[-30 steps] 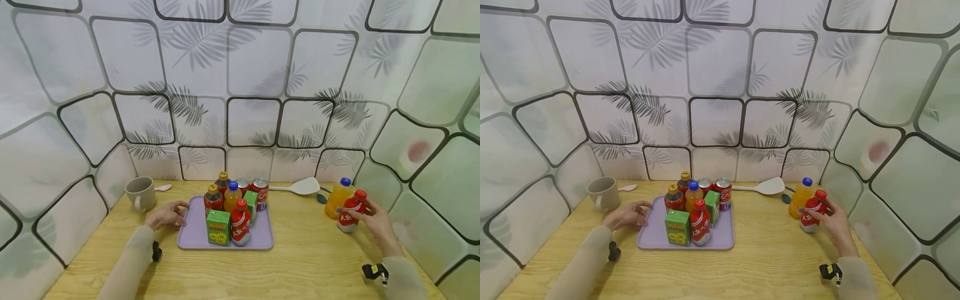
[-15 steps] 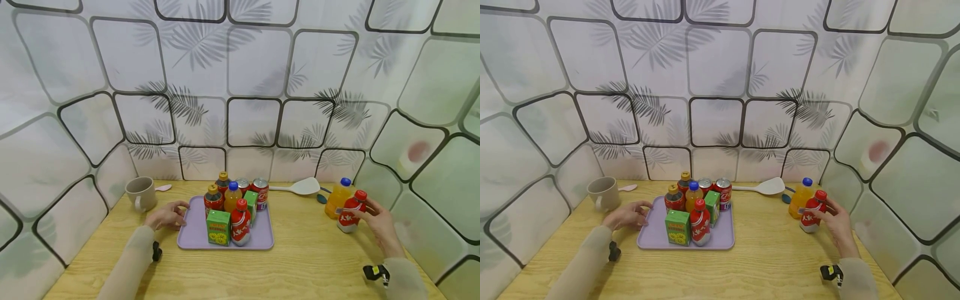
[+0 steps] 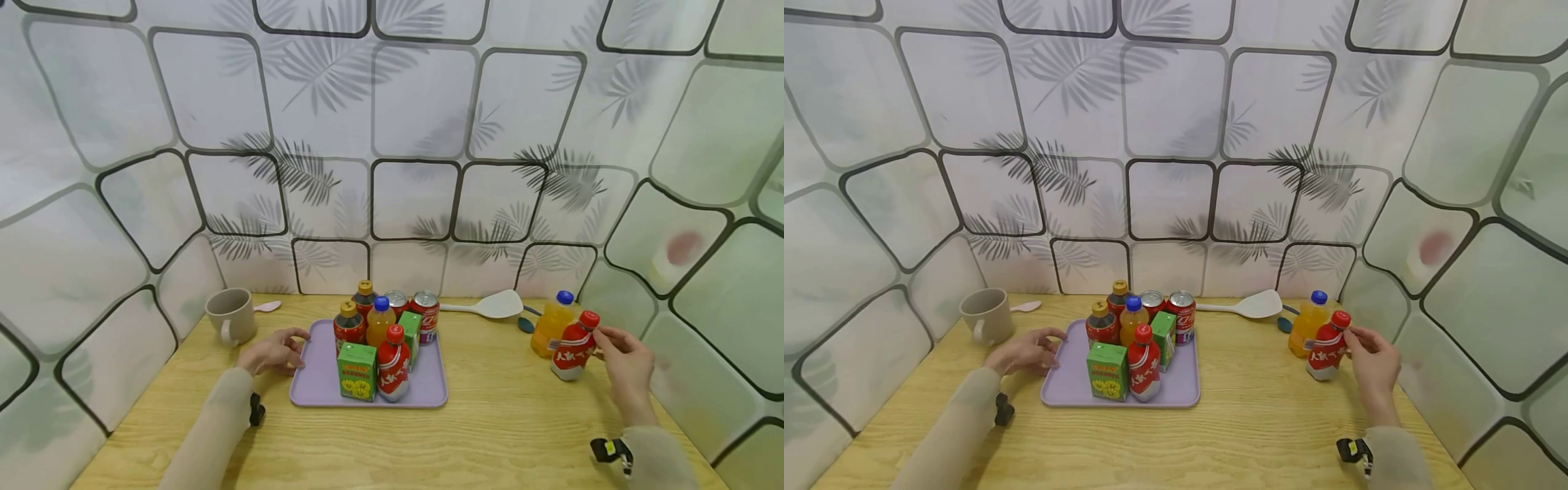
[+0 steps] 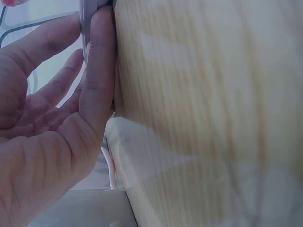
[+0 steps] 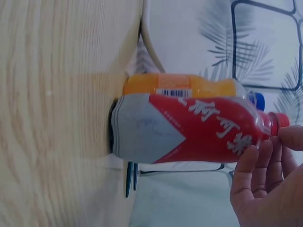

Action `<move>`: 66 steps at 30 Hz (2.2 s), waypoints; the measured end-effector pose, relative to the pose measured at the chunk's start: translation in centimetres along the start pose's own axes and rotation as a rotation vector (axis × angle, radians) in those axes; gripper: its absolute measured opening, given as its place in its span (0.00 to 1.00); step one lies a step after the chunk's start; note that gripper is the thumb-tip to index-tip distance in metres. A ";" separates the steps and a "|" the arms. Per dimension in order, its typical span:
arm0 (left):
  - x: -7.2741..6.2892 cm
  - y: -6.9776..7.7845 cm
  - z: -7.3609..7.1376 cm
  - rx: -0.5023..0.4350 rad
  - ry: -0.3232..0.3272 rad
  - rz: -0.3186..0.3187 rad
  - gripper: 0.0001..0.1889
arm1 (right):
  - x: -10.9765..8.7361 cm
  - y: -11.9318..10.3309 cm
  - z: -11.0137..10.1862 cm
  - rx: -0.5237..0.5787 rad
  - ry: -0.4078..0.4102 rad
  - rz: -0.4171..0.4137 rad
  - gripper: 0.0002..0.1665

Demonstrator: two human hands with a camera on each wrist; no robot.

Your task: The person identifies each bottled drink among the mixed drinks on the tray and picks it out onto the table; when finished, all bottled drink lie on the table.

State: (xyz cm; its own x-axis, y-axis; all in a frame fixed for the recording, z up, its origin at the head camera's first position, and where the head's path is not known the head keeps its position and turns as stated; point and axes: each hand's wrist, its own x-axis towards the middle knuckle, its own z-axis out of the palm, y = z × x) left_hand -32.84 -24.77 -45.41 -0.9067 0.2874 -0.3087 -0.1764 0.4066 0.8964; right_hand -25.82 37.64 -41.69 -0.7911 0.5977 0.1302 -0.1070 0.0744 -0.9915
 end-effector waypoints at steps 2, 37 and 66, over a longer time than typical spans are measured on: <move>0.0 0.0 0.0 0.000 0.000 -0.001 0.34 | -0.3 -0.2 0.4 -0.004 0.010 -0.012 0.11; 0.2 -0.3 -0.1 -0.013 -0.018 0.015 0.34 | -2.2 2.1 10.1 -0.018 -0.640 0.033 0.12; 0.3 -0.5 -0.2 -0.018 -0.034 0.057 0.34 | -3.4 4.3 18.4 -0.180 -0.955 0.006 0.27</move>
State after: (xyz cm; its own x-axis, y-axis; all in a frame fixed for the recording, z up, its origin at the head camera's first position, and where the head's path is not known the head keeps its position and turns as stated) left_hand -33.09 -25.07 -45.89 -0.9019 0.3392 -0.2673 -0.1318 0.3733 0.9183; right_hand -34.67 21.24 -46.25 -0.9555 -0.2951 -0.0042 -0.0704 0.2418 -0.9678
